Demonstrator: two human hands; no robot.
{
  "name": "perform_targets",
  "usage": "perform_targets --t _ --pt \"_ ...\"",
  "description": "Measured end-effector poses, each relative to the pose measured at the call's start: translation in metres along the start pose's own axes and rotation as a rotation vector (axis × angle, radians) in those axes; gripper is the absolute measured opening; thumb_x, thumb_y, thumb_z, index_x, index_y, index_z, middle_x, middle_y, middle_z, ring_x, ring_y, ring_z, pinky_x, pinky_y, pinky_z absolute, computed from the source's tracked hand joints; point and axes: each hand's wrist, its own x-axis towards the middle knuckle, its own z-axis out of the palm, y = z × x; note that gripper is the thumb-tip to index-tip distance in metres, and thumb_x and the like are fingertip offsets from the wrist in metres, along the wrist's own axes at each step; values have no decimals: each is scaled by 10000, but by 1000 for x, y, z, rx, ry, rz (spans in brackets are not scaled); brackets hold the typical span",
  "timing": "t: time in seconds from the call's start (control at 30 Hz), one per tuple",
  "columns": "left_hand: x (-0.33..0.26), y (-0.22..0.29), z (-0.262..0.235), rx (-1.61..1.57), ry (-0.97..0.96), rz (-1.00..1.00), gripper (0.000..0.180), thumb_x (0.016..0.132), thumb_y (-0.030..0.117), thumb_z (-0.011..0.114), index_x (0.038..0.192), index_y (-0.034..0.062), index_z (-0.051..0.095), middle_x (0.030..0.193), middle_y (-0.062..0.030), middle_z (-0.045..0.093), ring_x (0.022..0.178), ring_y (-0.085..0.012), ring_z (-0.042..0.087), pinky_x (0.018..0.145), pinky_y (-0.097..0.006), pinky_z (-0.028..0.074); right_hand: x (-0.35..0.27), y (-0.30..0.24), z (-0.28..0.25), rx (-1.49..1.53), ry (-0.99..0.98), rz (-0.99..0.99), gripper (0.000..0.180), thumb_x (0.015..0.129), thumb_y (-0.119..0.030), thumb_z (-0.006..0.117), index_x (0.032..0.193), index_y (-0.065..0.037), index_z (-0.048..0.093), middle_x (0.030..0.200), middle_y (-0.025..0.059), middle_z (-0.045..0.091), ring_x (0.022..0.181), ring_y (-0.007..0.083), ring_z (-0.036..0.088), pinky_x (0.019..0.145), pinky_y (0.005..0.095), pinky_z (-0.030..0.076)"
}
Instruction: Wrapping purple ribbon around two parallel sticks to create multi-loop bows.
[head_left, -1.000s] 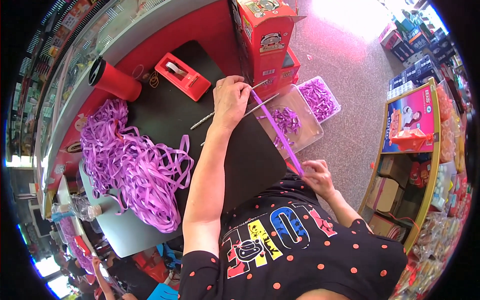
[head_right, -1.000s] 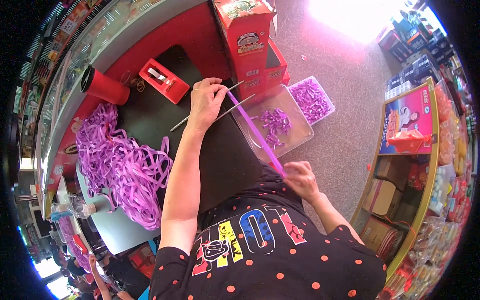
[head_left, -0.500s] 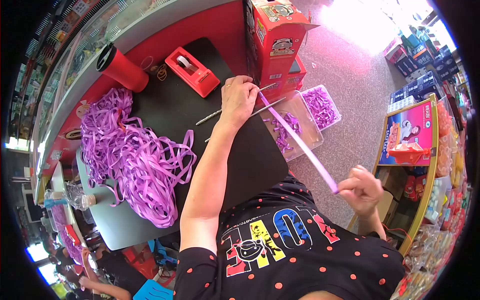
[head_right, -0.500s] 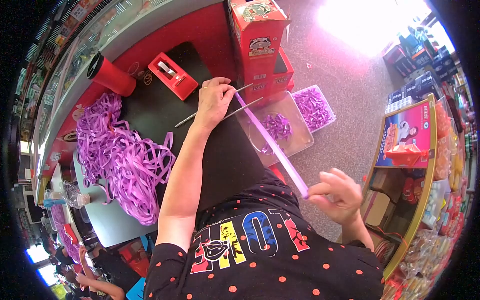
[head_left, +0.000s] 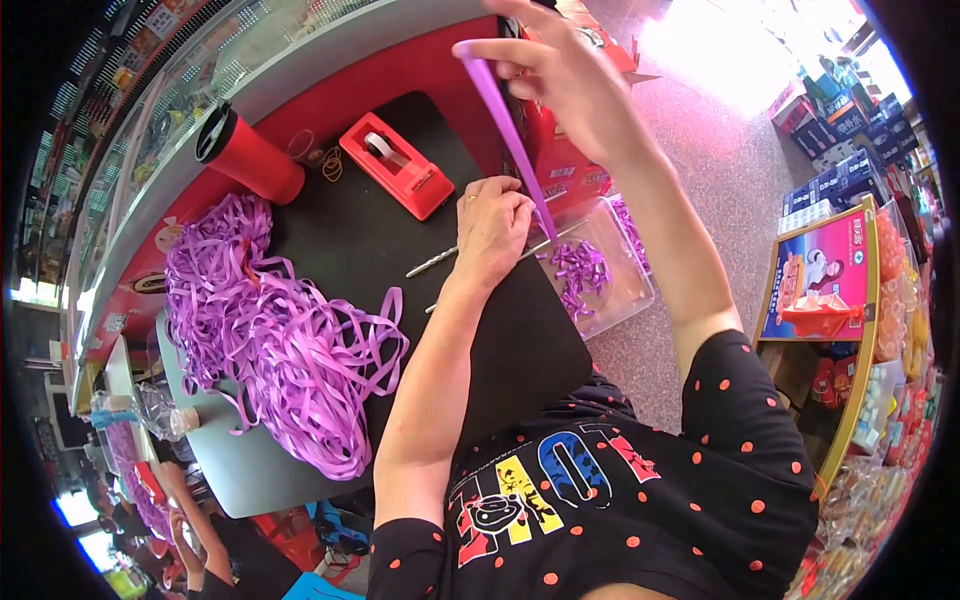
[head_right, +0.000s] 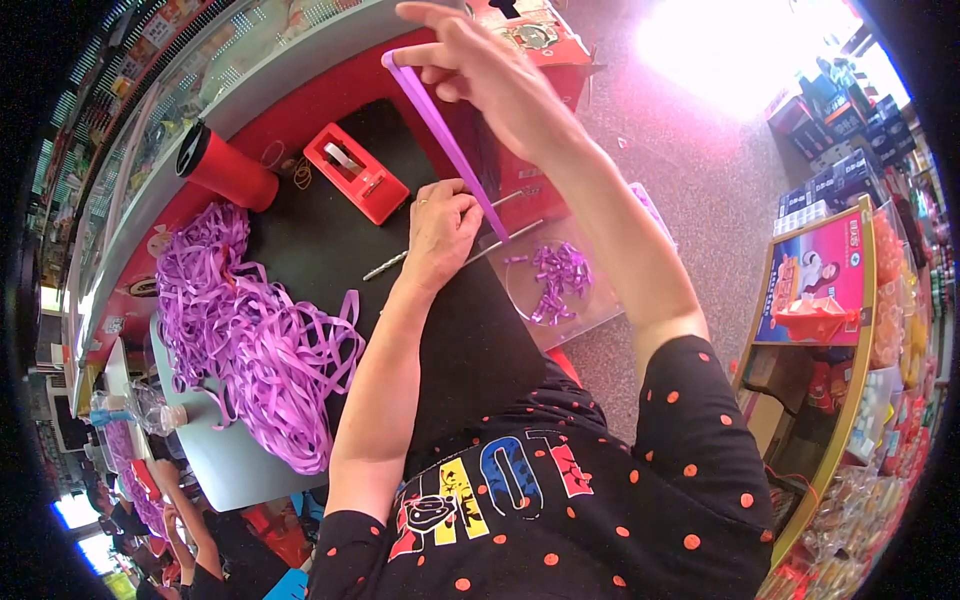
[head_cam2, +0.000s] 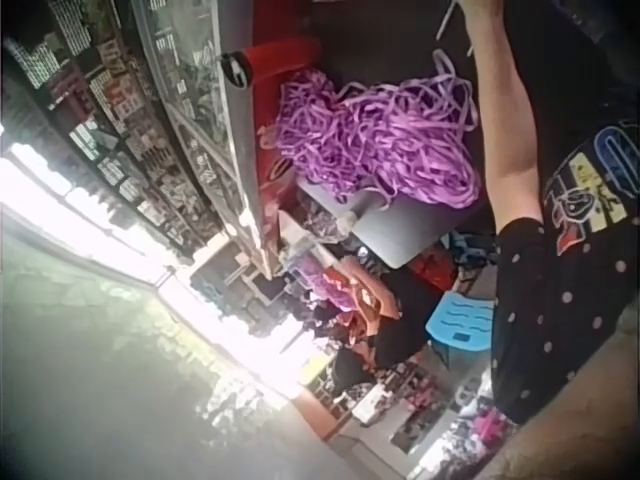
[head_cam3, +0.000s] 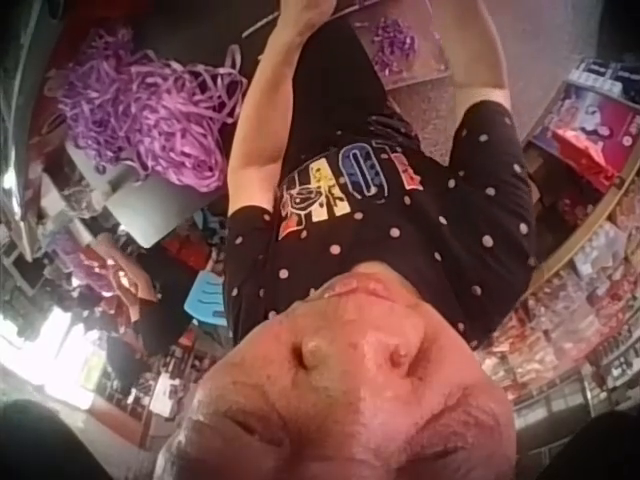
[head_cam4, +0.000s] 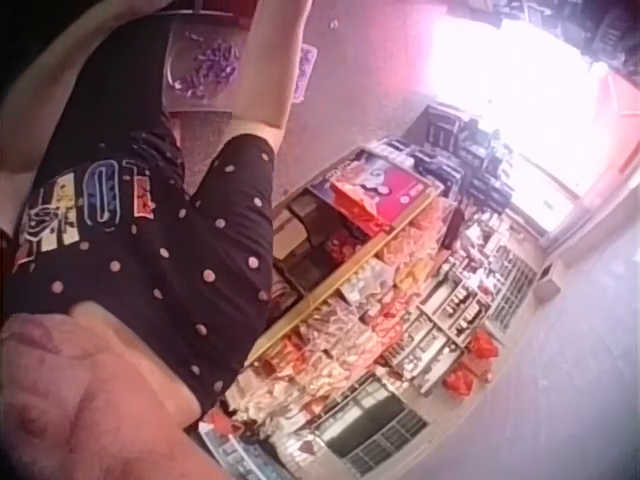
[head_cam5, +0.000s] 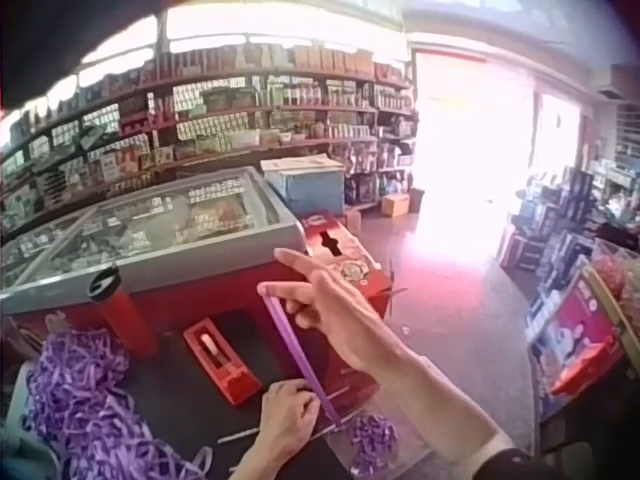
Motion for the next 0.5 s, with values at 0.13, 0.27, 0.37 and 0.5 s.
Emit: perform_targets --t 0.13,0.27,0.37,0.5 --pt "-2 -4 -6 -9 -8 49 169 666 79 634 811 26 704 1033 -111 617 1039 -299 530 890 -415 420 27 91 5 224 0 229 663 981 -534 310 1435 -52 290 1145 111 612 838 82 442 780 218 374" --pt "-3 -3 -7 -2 -6 15 166 660 81 636 801 25 705 1044 -123 623 1033 -315 533 897 -394 424 15 160 -6 291 45 409 677 975 -564 281 1460 -94 242 1164 129 604 880 99 492 811 233 390" --pt "-5 -1 -4 6 39 -24 149 644 53 639 780 27 697 1011 -120 625 1020 -312 534 881 -387 428 5 187 -1 387 81 537 674 968 -574 281 1465 -121 229 1105 120 620 889 120 546 814 242 414" --pt "-2 5 -4 -6 95 -96 163 619 -11 637 774 24 675 991 -99 577 996 -294 517 869 -376 431 -18 217 0 411 200 626 641 964 -577 290 1461 -174 251 1014 85 628 838 129 553 705 257 457"
